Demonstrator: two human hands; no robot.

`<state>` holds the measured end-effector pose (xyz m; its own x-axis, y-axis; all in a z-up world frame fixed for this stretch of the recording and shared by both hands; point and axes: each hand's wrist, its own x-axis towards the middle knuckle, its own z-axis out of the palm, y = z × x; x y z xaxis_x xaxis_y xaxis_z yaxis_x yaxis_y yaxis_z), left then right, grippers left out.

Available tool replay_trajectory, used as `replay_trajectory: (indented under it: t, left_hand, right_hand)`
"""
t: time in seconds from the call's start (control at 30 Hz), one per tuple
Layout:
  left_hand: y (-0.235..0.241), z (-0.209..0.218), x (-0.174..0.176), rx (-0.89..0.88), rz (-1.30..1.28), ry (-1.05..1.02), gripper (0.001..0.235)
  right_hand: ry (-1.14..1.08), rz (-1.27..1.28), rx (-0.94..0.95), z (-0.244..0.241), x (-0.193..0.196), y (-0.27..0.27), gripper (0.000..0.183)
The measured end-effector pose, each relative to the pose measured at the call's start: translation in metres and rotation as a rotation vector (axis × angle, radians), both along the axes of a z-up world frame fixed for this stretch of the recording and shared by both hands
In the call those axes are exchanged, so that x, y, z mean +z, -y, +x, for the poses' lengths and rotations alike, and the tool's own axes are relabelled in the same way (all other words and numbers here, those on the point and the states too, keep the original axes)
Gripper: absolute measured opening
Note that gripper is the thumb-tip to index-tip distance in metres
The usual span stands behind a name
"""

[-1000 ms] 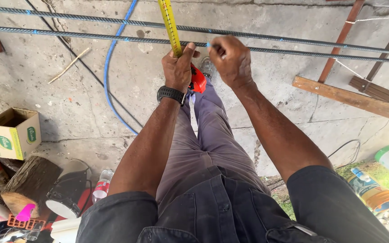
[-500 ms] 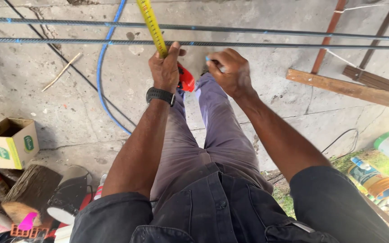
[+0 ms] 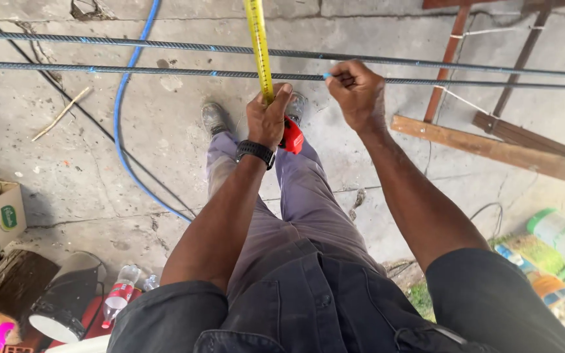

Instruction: Measuring and marking rebar rods using a tape measure and a marker

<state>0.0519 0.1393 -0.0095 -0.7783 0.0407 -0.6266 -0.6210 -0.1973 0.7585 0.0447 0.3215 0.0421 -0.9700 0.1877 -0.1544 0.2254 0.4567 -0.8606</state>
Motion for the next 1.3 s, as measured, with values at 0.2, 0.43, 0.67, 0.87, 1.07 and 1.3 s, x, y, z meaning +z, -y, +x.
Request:
replay_trajectory:
  t: [0.2,0.43,0.67,0.87,1.07,1.3]
  left_hand:
    - [-0.02,-0.009,0.0,0.076,-0.082,0.057,0.031]
    - [-0.026,-0.012,-0.009,0.128,-0.064,0.097,0.024]
    - [-0.026,-0.011,-0.01,0.143,-0.055,0.131,0.025]
    - [-0.025,-0.013,-0.008,0.123,-0.093,0.138,0.024]
    - [-0.021,-0.018,0.011,0.057,-0.127,0.111,0.025]
    - [-0.023,-0.019,0.009,0.065,-0.105,0.083,0.023]
  right_hand:
    - [0.011,0.113,0.222,-0.011,0.001,-0.003,0.01]
    - [0.041,0.131,0.229,-0.021,-0.011,-0.005,0.004]
    - [-0.152,0.322,0.341,-0.016,-0.025,-0.004,0.004]
    - [-0.298,0.454,0.517,-0.004,-0.031,-0.014,0.01]
    - [-0.058,0.058,0.241,-0.047,-0.009,-0.023,0.008]
    - [0.077,0.118,0.302,-0.058,-0.017,-0.025,0.01]
